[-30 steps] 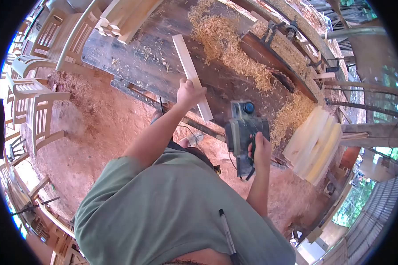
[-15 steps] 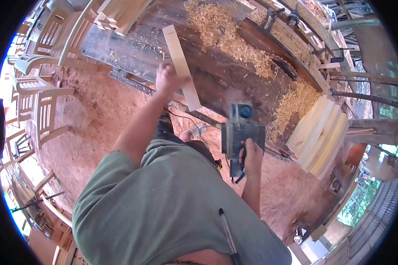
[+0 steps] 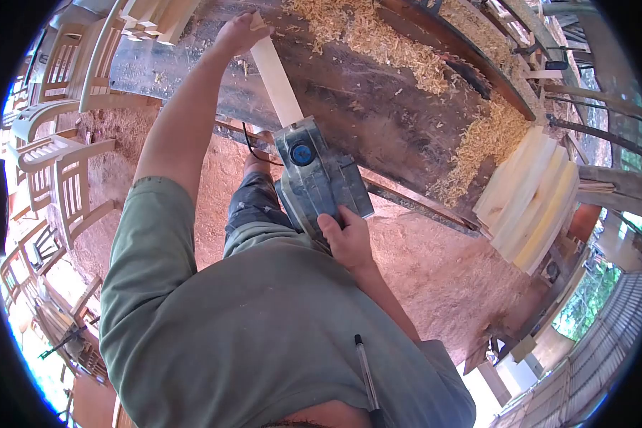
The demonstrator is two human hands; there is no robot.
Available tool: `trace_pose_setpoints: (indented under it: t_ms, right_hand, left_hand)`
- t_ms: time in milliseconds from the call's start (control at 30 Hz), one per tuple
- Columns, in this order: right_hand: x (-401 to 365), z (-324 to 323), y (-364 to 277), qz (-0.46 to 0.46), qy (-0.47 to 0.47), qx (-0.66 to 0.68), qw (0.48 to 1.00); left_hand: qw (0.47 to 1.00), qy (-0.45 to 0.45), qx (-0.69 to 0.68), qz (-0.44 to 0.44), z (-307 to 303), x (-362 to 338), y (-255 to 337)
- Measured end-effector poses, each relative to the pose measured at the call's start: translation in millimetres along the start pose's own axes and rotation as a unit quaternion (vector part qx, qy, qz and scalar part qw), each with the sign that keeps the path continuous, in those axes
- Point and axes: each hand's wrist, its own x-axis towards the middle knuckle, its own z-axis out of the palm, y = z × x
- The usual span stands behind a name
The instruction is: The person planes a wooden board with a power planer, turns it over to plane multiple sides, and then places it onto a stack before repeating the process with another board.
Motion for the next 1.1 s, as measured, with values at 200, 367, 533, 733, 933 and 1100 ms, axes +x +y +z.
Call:
trace_pose_setpoints:
  t_ms: [200, 367, 533, 733, 933, 1100]
  right_hand:
    - [8.7, 9.1, -12.6, 0.012, 0.009, 0.015, 1.0]
    - [35.7, 21.9, -29.2, -0.003, 0.01, 0.016, 1.0]
    - [77.9, 37.9, -62.3, -0.008, 0.023, 0.001, 1.0]
    - [138.2, 65.4, -106.6, -0.024, 0.023, 0.021, 0.999]
    - [196.6, 89.6, -165.0, -0.035, 0.04, 0.021, 0.998]
    - [220.4, 95.7, -186.5, -0.039, 0.045, 0.008, 0.998]
  left_hand:
    - [0.996, 0.03, -0.081, -0.016, -3.5, 10.1, -13.1]
    - [0.991, -0.039, -0.131, -0.005, -9.6, 18.9, -35.9]
    - [0.982, -0.118, -0.145, -0.001, -38.1, 22.8, -29.2]
    - [0.974, -0.133, -0.185, 0.004, -57.4, 17.8, -23.7]
    - [0.965, -0.135, -0.222, -0.028, -50.8, 25.0, -28.9]
    - [0.886, 0.064, -0.458, -0.041, -26.9, -0.4, -40.1]
